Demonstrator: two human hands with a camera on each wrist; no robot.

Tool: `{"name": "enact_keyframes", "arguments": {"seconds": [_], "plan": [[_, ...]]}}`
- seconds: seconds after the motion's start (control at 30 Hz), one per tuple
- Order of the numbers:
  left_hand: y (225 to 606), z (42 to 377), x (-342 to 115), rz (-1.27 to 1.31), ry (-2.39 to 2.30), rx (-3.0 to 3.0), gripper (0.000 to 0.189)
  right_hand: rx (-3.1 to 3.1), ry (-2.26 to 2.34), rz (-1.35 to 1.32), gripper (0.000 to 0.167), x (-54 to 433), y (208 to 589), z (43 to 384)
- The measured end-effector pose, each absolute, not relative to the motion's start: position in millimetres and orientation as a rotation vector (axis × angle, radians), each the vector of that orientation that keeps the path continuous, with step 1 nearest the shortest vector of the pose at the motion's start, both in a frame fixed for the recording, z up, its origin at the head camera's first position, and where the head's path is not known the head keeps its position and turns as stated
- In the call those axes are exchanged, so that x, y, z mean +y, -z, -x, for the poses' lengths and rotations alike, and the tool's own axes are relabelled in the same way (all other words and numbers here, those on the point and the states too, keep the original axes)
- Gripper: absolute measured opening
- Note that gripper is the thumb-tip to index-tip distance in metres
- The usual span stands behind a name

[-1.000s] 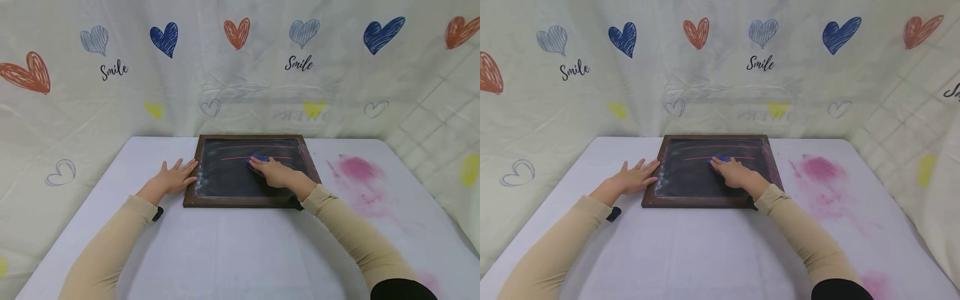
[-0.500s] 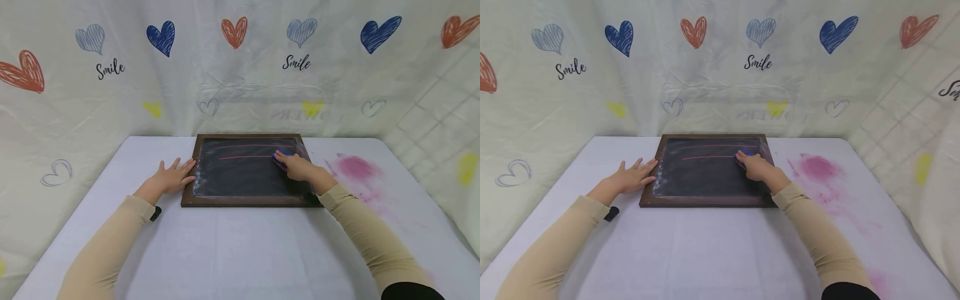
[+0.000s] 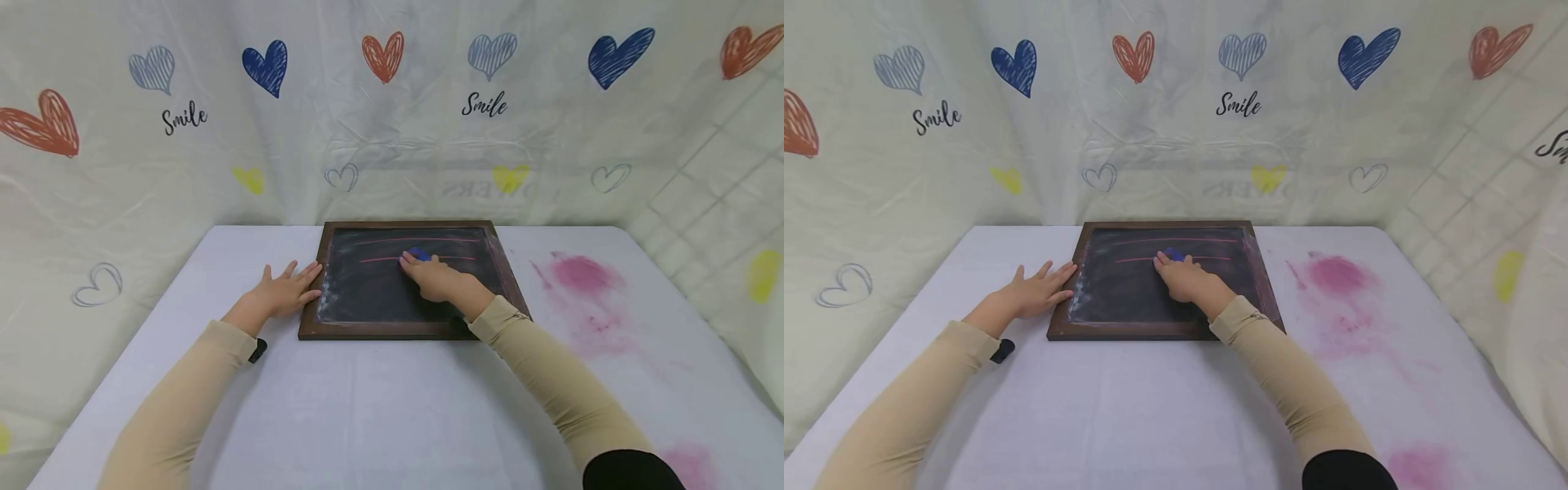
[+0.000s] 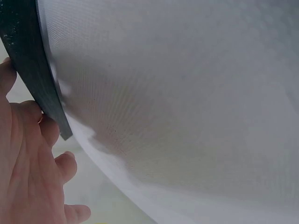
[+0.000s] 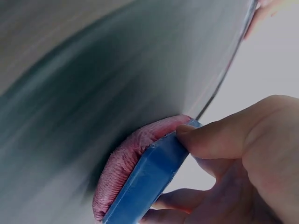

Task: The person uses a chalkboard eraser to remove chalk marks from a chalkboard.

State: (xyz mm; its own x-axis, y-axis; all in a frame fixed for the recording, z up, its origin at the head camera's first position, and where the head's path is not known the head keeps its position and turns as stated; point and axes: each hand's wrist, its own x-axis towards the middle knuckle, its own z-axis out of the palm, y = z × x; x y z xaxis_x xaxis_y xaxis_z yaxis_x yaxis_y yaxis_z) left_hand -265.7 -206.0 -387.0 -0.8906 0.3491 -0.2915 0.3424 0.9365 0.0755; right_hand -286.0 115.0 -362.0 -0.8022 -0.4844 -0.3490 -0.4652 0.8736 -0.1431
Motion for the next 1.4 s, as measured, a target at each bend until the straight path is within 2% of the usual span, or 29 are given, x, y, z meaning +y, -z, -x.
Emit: {"name": "enact_keyframes", "arguments": {"seconds": [0.3,0.53,0.67,1.03,1.27,1.4], "plan": [[388.3,265.0,-205.5,-0.515,-0.031,2.797,0.069,2.575,0.019,0.981,0.073,51.5,361.8,265.1],[391.0,264.2,-205.0,-0.516,-0.038,2.789,0.068,2.547,0.042,1.120,0.074,42.6,363.5,256.4],[391.5,265.0,-206.0,-0.517,-0.031,2.789,0.068,2.596,0.022,1.111,0.074,57.8,364.7,265.3],[388.5,266.9,-207.3,-0.517,-0.002,2.783,0.069,2.701,0.174,0.854,0.077,127.2,361.1,299.7],[389.3,268.1,-207.2,-0.515,0.000,2.779,0.069,2.769,0.220,0.767,0.067,180.2,362.5,315.7],[389.5,268.7,-207.1,-0.512,0.000,2.780,0.069,2.809,0.205,0.687,0.069,201.0,361.8,319.7]]}}
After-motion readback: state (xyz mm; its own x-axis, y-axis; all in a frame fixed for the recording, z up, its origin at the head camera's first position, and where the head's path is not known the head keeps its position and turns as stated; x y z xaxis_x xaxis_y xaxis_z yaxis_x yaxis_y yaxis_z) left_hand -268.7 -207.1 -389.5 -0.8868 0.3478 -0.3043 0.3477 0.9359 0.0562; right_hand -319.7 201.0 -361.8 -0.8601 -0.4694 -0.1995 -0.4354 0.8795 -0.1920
